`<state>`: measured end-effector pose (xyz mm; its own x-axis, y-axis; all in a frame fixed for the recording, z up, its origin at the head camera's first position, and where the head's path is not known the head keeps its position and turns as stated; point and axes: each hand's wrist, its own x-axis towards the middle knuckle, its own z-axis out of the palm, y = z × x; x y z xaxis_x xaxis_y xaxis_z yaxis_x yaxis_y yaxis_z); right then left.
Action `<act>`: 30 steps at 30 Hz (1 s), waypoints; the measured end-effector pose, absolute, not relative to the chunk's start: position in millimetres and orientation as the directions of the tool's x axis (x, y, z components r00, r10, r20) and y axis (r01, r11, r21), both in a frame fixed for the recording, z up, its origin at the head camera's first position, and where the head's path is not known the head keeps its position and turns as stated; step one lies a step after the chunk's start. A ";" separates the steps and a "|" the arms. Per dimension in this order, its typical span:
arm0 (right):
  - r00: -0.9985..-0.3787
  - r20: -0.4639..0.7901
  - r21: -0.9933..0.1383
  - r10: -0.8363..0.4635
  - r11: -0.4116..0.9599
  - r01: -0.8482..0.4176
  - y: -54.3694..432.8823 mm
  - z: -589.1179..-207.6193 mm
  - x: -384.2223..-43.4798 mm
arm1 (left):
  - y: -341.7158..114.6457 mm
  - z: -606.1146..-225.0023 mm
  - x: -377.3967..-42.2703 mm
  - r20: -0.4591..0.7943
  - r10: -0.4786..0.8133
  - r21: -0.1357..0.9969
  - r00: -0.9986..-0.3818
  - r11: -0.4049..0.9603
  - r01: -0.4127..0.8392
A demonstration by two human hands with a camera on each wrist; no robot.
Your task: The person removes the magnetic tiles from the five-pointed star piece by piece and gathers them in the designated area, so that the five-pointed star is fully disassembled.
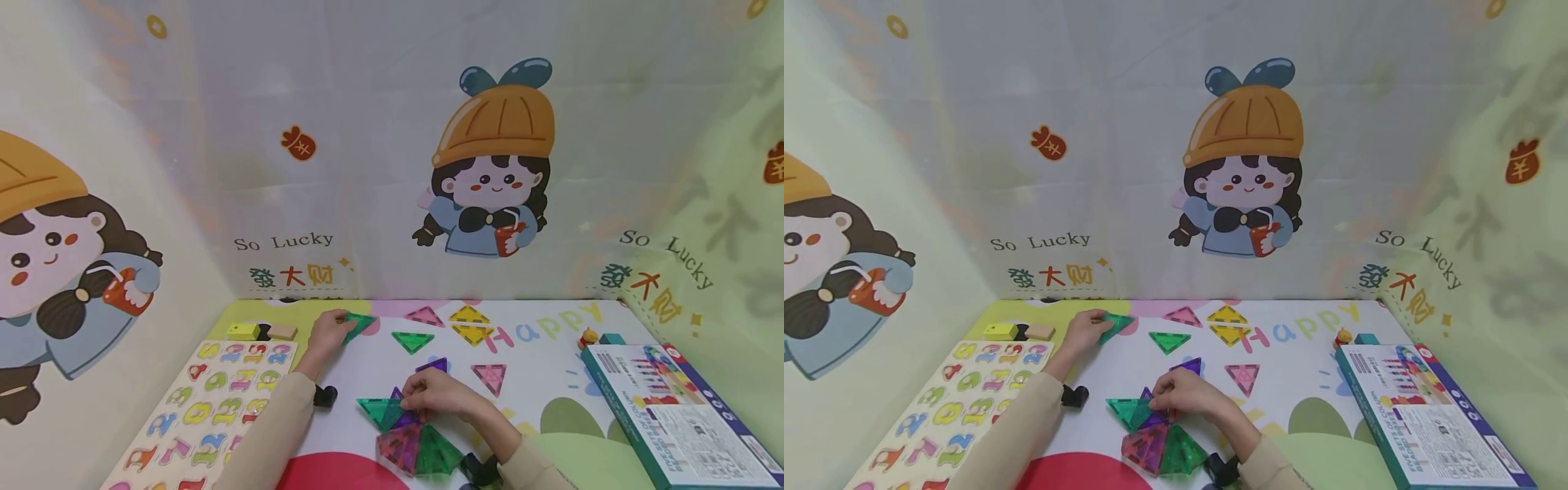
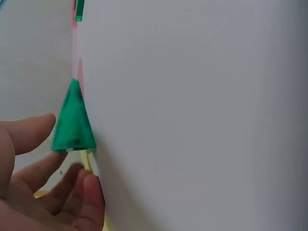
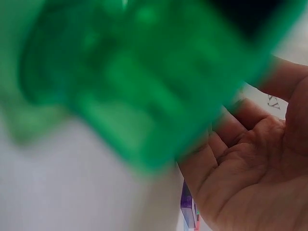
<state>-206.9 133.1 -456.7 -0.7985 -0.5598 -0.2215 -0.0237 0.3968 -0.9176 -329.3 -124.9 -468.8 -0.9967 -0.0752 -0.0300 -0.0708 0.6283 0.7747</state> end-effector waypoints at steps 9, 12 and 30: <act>-0.805 -0.222 -0.919 -0.551 0.395 -0.017 132.1 -459.2 -206.6 | -130.0 -463.5 -291.7 0.042 0.052 0.762 -0.998 0.644 0.066; -0.810 -0.223 -0.920 -0.543 0.393 -0.010 131.9 -459.7 -206.9 | -127.8 -456.9 -268.3 -0.042 0.228 0.771 -0.973 0.626 0.114; -0.789 -0.222 -0.919 -0.573 0.394 -0.027 133.3 -460.5 -207.5 | -114.9 -459.6 -232.0 -0.173 0.597 0.854 -0.783 0.487 0.183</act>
